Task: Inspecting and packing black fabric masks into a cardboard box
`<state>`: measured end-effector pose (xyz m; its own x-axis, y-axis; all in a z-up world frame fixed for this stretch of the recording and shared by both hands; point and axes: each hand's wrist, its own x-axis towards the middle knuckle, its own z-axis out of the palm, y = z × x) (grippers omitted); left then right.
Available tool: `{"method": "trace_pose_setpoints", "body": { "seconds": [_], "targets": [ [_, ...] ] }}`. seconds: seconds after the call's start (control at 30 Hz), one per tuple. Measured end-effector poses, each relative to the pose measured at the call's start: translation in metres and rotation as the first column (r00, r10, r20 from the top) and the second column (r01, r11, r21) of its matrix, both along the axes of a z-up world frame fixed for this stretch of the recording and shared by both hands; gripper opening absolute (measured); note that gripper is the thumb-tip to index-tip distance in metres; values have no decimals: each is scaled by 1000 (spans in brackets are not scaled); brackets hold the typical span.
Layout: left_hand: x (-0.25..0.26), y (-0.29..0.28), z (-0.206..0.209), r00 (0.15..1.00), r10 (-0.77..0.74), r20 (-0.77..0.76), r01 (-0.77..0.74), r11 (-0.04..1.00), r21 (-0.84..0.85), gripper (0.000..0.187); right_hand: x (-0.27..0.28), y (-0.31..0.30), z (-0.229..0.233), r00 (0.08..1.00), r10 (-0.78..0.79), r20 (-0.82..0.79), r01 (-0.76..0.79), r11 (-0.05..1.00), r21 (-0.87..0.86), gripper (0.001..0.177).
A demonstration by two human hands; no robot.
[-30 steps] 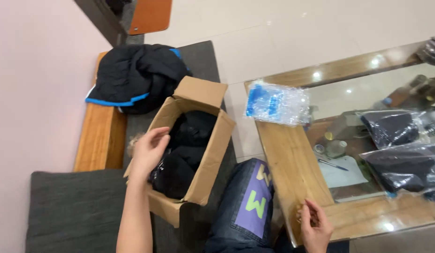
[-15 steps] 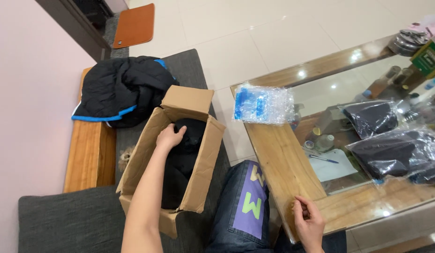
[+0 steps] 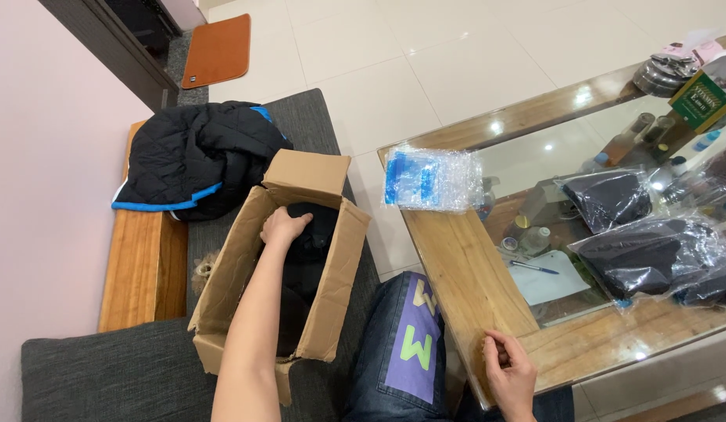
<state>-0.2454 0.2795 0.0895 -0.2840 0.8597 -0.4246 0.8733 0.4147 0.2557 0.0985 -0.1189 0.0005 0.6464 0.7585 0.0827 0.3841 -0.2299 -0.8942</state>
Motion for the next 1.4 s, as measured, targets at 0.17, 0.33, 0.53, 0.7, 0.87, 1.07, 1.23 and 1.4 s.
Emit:
{"method": "trace_pose_setpoints", "body": {
  "seconds": [0.17,0.33,0.53,0.7,0.87,1.07,1.23,1.4],
  "targets": [
    [-9,9,-22,971,126,203,-137,990,43,86,3,0,-7,999,31,32,-32,999,24,14],
    [7,4,1,983,147,113,-156,985,74,83,1,1,-2,1000,24,17,-25,999,27,14],
    [8,4,9,983,87,162,-89,996,9,86,2,1,-4,999,26,30,-25,999,-29,15],
    [3,-3,15,773,261,578,-315,949,-7,51,4,-1,-10,998,37,48,-38,999,28,14],
    [-48,-5,44,487,126,864,-416,903,103,47,5,-1,-14,998,44,41,-44,999,3,14],
    [-57,-51,135,294,-281,914,-643,649,407,48,4,0,-16,999,44,30,-45,999,26,13],
    [20,-125,177,538,-241,808,-580,589,562,49,4,1,-13,998,36,51,-38,999,24,13],
    [131,-200,135,646,-659,386,371,713,595,51,4,9,12,970,15,-241,-13,1000,8,46]
  ]
}}
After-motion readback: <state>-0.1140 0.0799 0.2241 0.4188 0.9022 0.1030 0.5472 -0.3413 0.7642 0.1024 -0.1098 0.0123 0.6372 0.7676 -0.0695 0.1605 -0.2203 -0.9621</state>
